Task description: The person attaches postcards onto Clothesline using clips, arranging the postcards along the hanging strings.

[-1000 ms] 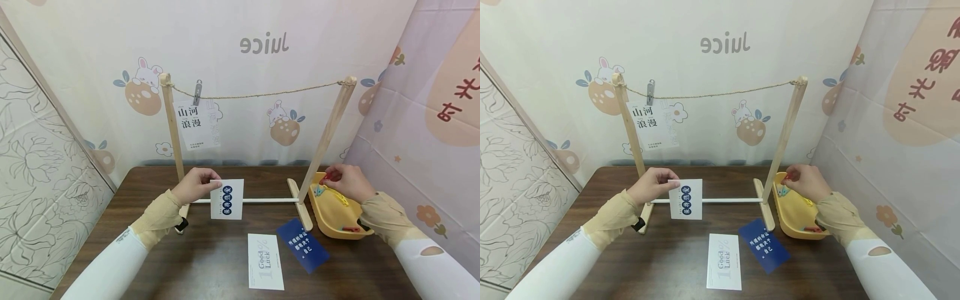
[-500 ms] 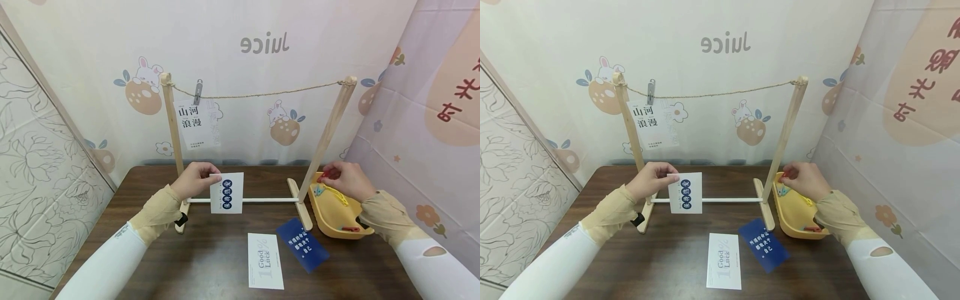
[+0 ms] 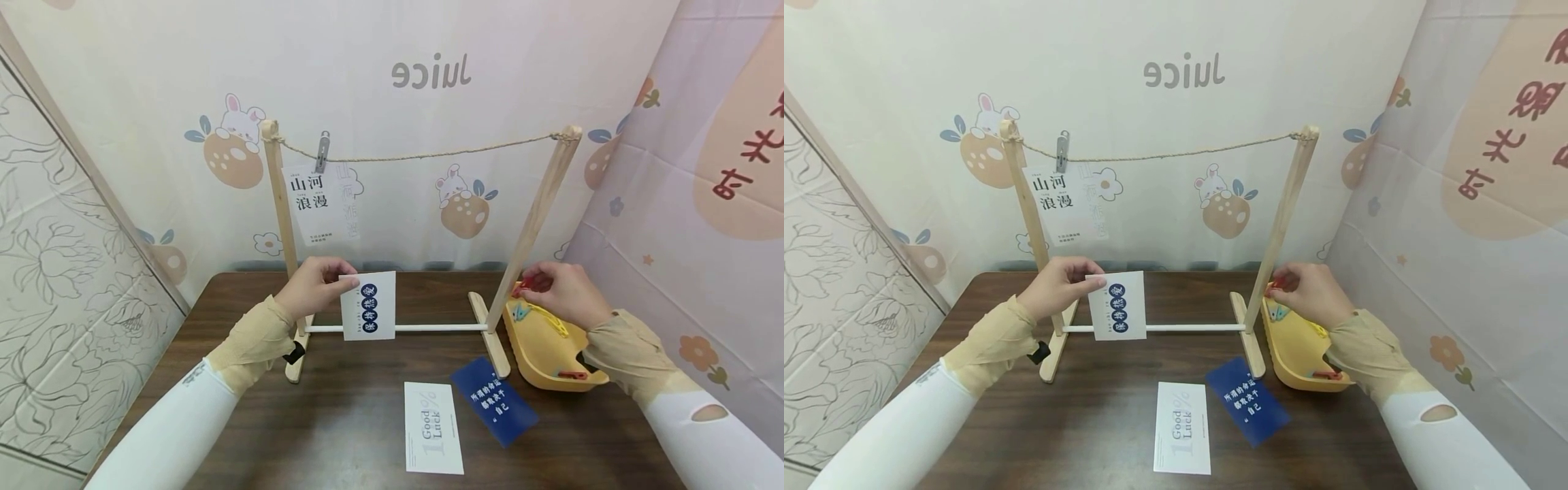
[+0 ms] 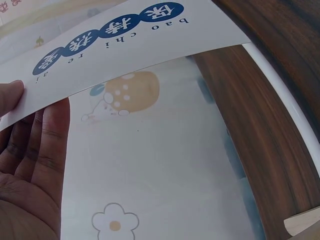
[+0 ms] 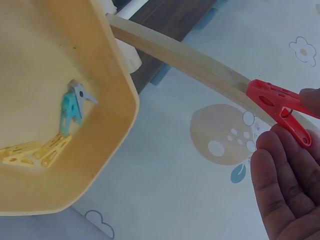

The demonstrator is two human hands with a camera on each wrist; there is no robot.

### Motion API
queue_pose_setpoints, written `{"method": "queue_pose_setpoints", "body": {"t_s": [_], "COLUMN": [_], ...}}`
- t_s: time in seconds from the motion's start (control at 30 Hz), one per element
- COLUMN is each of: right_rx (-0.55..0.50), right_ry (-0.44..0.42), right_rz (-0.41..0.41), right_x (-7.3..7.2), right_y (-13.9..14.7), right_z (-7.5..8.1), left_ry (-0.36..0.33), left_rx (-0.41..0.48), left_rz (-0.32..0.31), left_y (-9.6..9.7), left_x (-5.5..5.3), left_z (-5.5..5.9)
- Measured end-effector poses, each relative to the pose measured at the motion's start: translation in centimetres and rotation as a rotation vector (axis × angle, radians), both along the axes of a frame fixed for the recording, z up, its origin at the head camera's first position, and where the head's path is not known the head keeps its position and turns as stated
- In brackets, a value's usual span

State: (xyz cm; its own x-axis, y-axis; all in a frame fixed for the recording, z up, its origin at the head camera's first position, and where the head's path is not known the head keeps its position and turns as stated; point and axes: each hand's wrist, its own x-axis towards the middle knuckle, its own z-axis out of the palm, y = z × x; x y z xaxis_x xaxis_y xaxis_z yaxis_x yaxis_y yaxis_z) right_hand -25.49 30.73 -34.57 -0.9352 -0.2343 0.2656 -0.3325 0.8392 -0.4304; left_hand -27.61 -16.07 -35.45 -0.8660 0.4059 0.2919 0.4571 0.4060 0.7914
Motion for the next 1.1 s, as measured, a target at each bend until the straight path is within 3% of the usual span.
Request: {"method": "queue_pose_setpoints", "body": {"t_s": [0.27, 0.63, 1.1], "right_rx": [-0.027, -0.024, 0.008], "right_ry": [0.029, 0.039, 0.1], "right_rz": [0.025, 0.049, 0.089], "right_x": [0.4, 0.8, 0.8], "right_y": [-0.5, -1.7, -2.7], "right_z": [0.4, 1.2, 2.1], "left_ry": [-0.01, 0.041, 0.041], "left_rx": [-0.008, -0.029, -0.048], "left_rz": [0.035, 0.037, 0.054], "left_y": [-0.2, -0.3, -0.2], "left_x": [-0.1, -0.3, -0.1], "left_z": [0.7, 2.1, 3.8]}}
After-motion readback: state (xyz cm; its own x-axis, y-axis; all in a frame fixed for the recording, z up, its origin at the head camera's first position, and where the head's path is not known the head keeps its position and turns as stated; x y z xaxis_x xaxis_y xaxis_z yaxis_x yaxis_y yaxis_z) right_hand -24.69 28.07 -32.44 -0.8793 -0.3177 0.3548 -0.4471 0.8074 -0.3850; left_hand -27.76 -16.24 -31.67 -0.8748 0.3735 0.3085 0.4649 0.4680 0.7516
